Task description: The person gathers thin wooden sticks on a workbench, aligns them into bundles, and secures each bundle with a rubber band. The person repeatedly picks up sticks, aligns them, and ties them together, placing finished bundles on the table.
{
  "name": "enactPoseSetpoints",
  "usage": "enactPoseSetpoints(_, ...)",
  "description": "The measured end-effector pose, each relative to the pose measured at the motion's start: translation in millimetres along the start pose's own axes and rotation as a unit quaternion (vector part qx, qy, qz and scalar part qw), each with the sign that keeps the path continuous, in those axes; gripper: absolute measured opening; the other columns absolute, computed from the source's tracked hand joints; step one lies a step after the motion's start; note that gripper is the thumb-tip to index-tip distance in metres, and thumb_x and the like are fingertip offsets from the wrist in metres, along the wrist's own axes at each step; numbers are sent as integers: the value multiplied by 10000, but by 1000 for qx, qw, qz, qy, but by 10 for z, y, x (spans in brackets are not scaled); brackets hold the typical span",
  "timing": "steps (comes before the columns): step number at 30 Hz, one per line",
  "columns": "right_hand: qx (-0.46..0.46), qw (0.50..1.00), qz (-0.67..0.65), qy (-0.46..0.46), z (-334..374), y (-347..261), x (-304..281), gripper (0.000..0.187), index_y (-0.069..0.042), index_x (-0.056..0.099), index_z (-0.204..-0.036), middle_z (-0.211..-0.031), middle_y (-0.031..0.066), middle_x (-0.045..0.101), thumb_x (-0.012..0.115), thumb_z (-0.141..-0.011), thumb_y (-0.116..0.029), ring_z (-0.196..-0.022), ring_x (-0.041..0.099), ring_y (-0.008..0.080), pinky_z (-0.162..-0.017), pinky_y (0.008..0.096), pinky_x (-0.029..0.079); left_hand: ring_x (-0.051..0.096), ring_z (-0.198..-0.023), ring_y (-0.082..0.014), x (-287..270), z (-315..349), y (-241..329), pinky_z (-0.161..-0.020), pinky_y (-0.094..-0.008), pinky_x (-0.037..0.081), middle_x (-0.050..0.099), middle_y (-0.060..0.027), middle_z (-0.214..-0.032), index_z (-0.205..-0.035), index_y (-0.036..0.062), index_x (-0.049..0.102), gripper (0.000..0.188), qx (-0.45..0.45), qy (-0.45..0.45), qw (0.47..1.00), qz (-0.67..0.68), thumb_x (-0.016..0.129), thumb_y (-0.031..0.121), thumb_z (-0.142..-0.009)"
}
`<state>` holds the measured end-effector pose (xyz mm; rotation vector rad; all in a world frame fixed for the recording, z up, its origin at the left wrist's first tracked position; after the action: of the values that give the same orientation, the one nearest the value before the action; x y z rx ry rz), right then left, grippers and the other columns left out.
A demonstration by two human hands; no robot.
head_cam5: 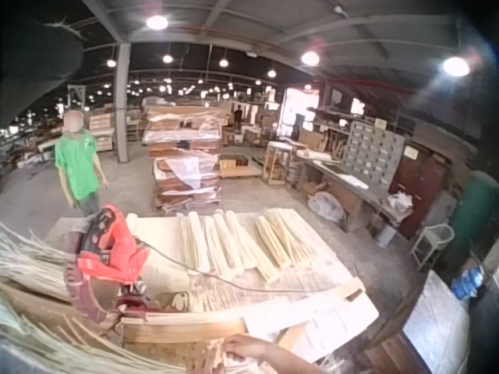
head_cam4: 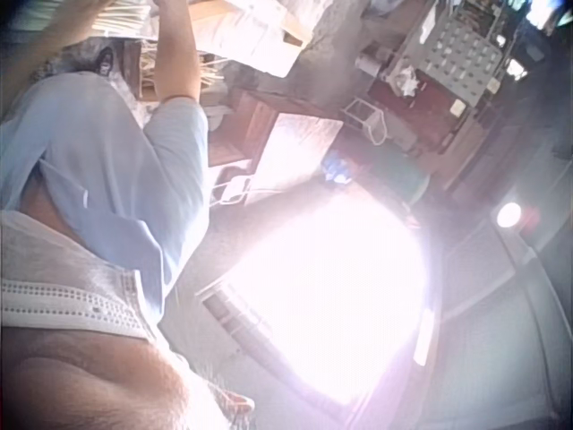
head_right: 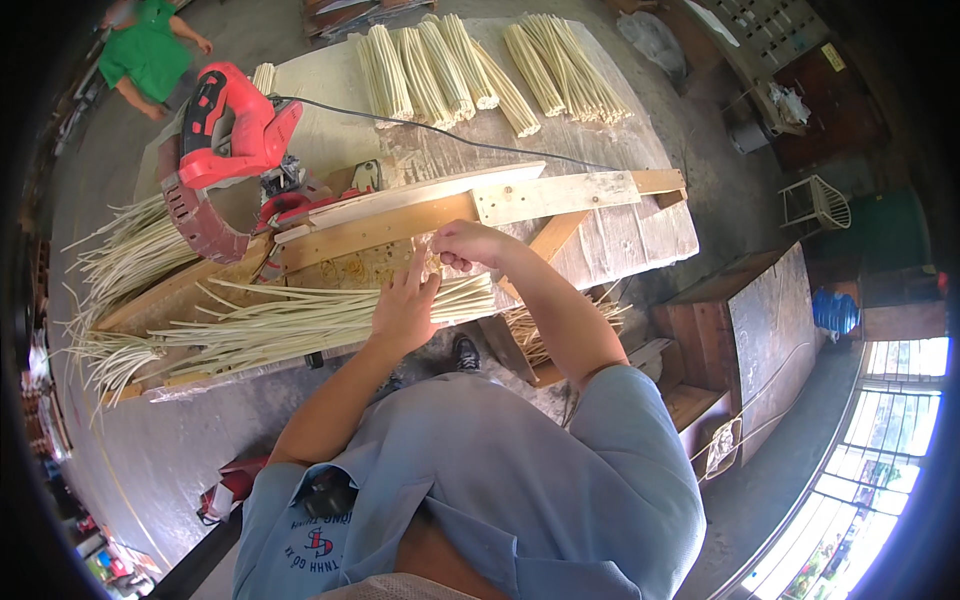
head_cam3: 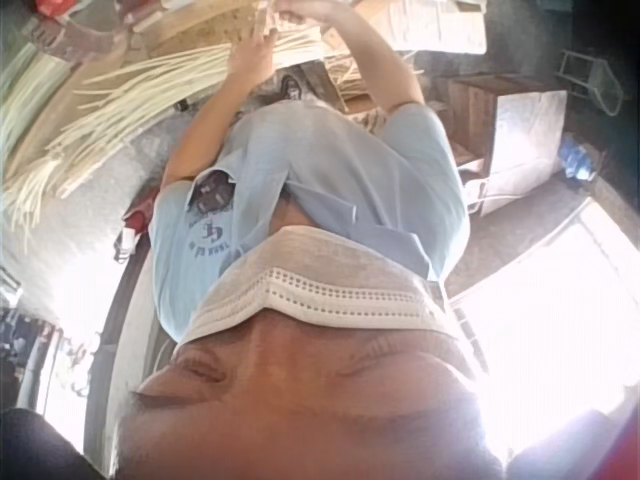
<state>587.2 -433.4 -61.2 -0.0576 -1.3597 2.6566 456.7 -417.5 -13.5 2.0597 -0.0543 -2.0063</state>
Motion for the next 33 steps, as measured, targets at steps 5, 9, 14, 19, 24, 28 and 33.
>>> enactPoseSetpoints(5,0,997,-68,-37,-94,56,68,212,-66,568,-804,-690,17,558,559,-963,-206,-555,508,117,-521,267,433,498,-1271,-371,-26,8,-6,-983,-488,466,290,-220,-1586,-1311,91,585,737,4,18,1000,-5,868,387,-698)
enactPoseSetpoints(9,-2,997,-71,-32,-138,74,84,218,-72,563,-804,-692,18,562,562,-969,-216,-567,526,120,-522,266,438,483,-1285,-368,17,7,-19,-985,-486,466,306,-216,-1579,-1346,98,571,766,-3,-1,1000,1,864,396,-704)
enactPoseSetpoints(14,6,995,-88,-37,-122,107,112,210,-83,564,-810,-702,13,569,570,-972,-217,-596,548,113,-522,265,430,483,-1272,-350,52,2,-13,-968,-475,473,361,-182,-1551,-1376,68,535,813,-3,-33,999,0,850,416,-713)
enactPoseSetpoints(19,-8,990,-121,-73,-97,85,151,206,-90,557,-811,-704,5,561,565,-978,-211,-612,550,110,-530,257,418,515,-1183,-299,49,9,-3,-902,-461,486,435,-108,-1477,-1397,12,507,865,8,-17,1000,-20,834,433,-716)
enactPoseSetpoints(24,-13,983,-157,-96,27,35,121,233,-95,515,-797,-706,-5,500,562,-998,-202,-613,489,115,-556,260,392,523,-1156,-266,52,3,6,-879,-444,487,455,-70,-1439,-1413,0,492,881,13,-26,999,-24,828,433,-723)
enactPoseSetpoints(28,-25,974,-189,-122,239,-93,-28,263,-102,476,-780,-703,-15,431,569,-1006,-196,-605,395,109,-562,271,343,522,-1163,-242,18,0,17,-891,-439,490,458,-60,-1425,-1417,8,485,875,18,-29,999,-41,828,425,-729)
enactPoseSetpoints(33,-43,966,-235,-95,475,-108,-358,275,-133,446,-759,-698,-39,391,566,-1004,-173,-597,340,81,-513,256,266,520,-1173,-232,28,-16,18,-900,-443,496,456,-53,-1418,-1414,13,480,863,9,-43,998,-35,830,410,-732)
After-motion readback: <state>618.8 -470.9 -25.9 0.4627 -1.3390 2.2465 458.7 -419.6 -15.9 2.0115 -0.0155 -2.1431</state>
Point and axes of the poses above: each hand's wrist, its own z-axis away from the middle knuckle, its own x-axis out of the palm, y = z × x, the point moved 9 cm from there along -z, towards the middle knuckle
